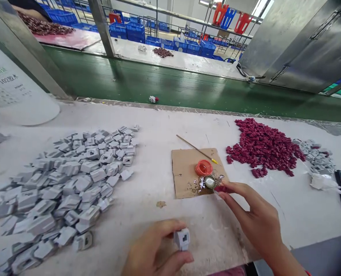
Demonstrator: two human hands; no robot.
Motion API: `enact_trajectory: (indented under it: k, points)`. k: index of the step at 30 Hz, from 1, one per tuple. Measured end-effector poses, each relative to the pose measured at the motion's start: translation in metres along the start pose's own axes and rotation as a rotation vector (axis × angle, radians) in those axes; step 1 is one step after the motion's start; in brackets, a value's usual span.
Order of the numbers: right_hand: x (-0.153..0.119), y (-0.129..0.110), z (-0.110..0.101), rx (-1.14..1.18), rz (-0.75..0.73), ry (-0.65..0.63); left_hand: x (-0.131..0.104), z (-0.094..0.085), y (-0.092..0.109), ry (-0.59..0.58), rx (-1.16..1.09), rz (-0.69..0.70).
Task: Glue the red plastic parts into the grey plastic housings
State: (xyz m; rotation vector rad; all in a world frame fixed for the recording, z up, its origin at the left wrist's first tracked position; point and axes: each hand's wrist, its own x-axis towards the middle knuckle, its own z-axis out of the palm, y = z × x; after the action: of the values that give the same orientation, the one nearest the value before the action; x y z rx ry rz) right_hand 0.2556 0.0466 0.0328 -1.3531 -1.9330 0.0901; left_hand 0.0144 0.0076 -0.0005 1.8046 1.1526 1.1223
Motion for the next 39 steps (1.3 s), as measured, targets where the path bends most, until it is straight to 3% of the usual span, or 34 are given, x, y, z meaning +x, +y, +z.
enact_trajectory:
  k: [3, 5, 9, 13, 17, 21, 25, 34, 39]
  points:
    - [0.01, 0.004, 0.009, -0.078, -0.106, -0.045, -0.002, 0.004, -0.005, -0.047, 0.204, 0.179]
    - [0.015, 0.007, 0.013, -0.099, -0.154, -0.073, -0.003, 0.004, -0.008, -0.057, 0.247, 0.213]
    - [0.017, 0.007, 0.012, -0.107, -0.155, -0.073, -0.002, 0.003, -0.009, -0.044, 0.257, 0.188]
    - [-0.002, -0.011, 0.007, 0.038, -0.046, 0.0, -0.002, 0.003, -0.007, -0.03, 0.234, 0.128]
    - [-0.031, -0.039, 0.013, 0.304, 0.057, -0.073, -0.004, 0.005, -0.002, -0.023, 0.199, 0.038]
    - [-0.046, -0.054, 0.023, 0.398, 0.049, -0.122, -0.002, 0.007, 0.005, 0.022, 0.176, 0.0]
    - [-0.048, -0.053, 0.027, 0.425, 0.025, -0.175, 0.002, 0.008, 0.007, 0.074, 0.152, 0.018]
    - [-0.041, -0.055, 0.029, 0.39, -0.043, -0.285, 0.001, 0.007, 0.005, 0.061, 0.124, -0.005]
    - [-0.035, -0.06, 0.027, 0.439, -0.08, -0.319, 0.0, 0.006, 0.004, -0.08, 0.184, 0.046]
